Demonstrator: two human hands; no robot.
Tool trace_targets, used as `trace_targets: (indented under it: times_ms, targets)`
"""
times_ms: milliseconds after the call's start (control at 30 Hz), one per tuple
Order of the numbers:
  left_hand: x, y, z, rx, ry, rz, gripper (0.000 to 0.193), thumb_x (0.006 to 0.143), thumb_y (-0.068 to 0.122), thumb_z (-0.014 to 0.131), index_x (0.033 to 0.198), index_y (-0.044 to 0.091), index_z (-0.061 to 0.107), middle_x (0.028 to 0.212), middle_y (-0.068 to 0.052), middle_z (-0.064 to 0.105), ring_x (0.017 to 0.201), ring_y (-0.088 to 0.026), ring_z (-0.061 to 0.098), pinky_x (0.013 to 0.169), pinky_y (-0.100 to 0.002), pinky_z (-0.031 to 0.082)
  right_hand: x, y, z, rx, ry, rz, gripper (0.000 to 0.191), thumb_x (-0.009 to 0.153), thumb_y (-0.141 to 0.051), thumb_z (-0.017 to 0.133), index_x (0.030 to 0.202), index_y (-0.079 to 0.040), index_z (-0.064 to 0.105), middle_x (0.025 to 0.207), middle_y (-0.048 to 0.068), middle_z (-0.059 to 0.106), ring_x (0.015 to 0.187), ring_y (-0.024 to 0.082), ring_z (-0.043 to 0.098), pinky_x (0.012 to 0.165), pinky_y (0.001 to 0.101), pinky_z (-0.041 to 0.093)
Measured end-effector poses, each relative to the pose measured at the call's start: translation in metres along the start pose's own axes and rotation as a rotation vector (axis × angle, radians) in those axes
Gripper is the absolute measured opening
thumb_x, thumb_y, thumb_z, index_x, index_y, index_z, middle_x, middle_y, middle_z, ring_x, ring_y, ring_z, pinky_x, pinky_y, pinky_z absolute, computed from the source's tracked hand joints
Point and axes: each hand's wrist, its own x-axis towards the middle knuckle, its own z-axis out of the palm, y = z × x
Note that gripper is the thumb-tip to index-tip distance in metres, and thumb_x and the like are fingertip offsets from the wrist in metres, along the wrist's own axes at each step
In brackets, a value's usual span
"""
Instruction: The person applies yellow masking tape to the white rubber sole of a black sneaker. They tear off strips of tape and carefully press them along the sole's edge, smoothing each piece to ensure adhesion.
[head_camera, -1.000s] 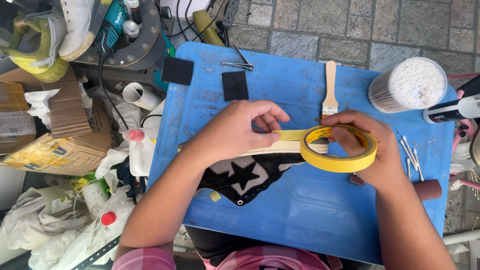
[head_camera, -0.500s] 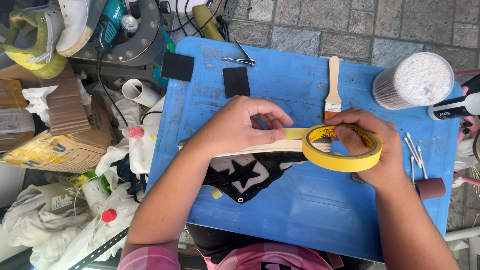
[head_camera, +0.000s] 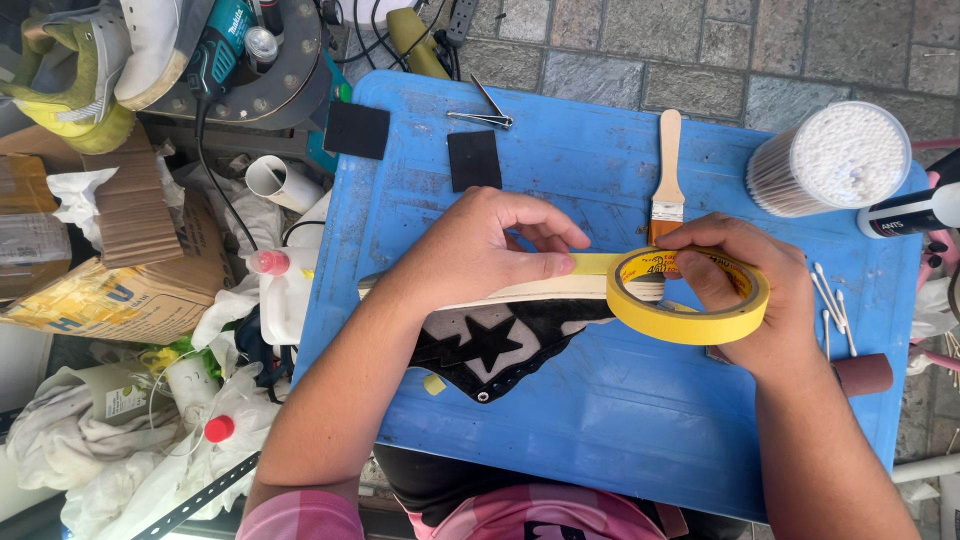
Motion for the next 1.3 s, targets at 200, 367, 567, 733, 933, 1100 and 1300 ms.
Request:
trace_targets:
  times_ms: [200, 367, 567, 733, 933, 1100, 1300]
  targets:
    - [-0.001, 0.004, 0.004, 0.034, 0.029, 0.012, 0.023, 0.083, 0.015, 0.08, 0.105, 0.011, 0.08, 0.091, -0.002, 0.08, 0.082, -0.01, 0.075, 0.075, -0.027, 0.063, -0.001, 0.002, -0.001, 0.003, -0.003, 0.005, 0.012, 0.099, -0.002, 0.062, 0.109, 0.003, 0.068, 0.103, 0.01, 0.073, 0.089, 0.017, 0.071, 0.08, 0.0266, 0.054]
    - [-0.001, 0.006, 0.004, 0.046, 0.029, 0.005, 0.023, 0.082, 0.014, 0.079, 0.105, 0.011, 0.08, 0.091, -0.002, 0.08, 0.083, -0.009, 0.075, 0.075, -0.027, 0.063, 0.0, 0.002, -0.002, 0.006, -0.01, -0.012, 0.012, 0.099, -0.002, 0.062, 0.109, 0.003, 0.068, 0.104, 0.011, 0.073, 0.091, 0.017, 0.072, 0.082, 0.0267, 0.055]
    - [0.0, 0.006, 0.006, 0.039, 0.032, 0.016, 0.024, 0.081, 0.011, 0.077, 0.104, 0.011, 0.079, 0.092, -0.001, 0.08, 0.086, -0.008, 0.076, 0.078, -0.027, 0.065, 0.0, 0.002, -0.003, 0.003, -0.014, -0.003, 0.012, 0.099, -0.001, 0.062, 0.108, 0.003, 0.068, 0.103, 0.011, 0.073, 0.09, 0.017, 0.071, 0.081, 0.0269, 0.054]
    - [-0.001, 0.008, 0.007, 0.044, 0.036, 0.008, 0.023, 0.08, 0.012, 0.077, 0.103, 0.012, 0.08, 0.09, 0.0, 0.079, 0.085, -0.008, 0.075, 0.077, -0.027, 0.063, 0.001, 0.003, -0.003, 0.001, -0.022, 0.007, 0.013, 0.098, -0.002, 0.062, 0.108, 0.003, 0.069, 0.102, 0.011, 0.073, 0.09, 0.018, 0.072, 0.082, 0.0274, 0.055]
    - [-0.003, 0.011, 0.009, 0.05, 0.022, -0.01, 0.027, 0.076, 0.011, 0.077, 0.103, 0.012, 0.08, 0.084, 0.0, 0.077, 0.08, -0.009, 0.072, 0.075, -0.026, 0.059, -0.001, 0.001, -0.006, -0.026, -0.043, 0.043, 0.013, 0.099, -0.003, 0.063, 0.108, 0.003, 0.07, 0.1, 0.011, 0.074, 0.088, 0.018, 0.072, 0.079, 0.0282, 0.055]
    - [-0.001, 0.01, 0.009, 0.063, 0.011, 0.009, 0.028, 0.075, 0.012, 0.076, 0.103, 0.012, 0.08, 0.085, 0.0, 0.077, 0.081, -0.008, 0.072, 0.074, -0.025, 0.06, -0.006, 0.001, -0.005, -0.034, -0.032, 0.061, 0.015, 0.099, -0.004, 0.062, 0.11, 0.002, 0.07, 0.1, 0.011, 0.075, 0.087, 0.017, 0.073, 0.077, 0.0278, 0.056]
    - [-0.001, 0.01, 0.009, 0.055, 0.006, 0.006, 0.025, 0.077, 0.014, 0.076, 0.102, 0.012, 0.08, 0.086, 0.0, 0.078, 0.08, -0.008, 0.073, 0.072, -0.026, 0.061, -0.009, 0.004, -0.004, -0.029, -0.017, 0.073, 0.015, 0.101, -0.003, 0.061, 0.111, 0.002, 0.071, 0.1, 0.011, 0.076, 0.087, 0.017, 0.075, 0.078, 0.0267, 0.056]
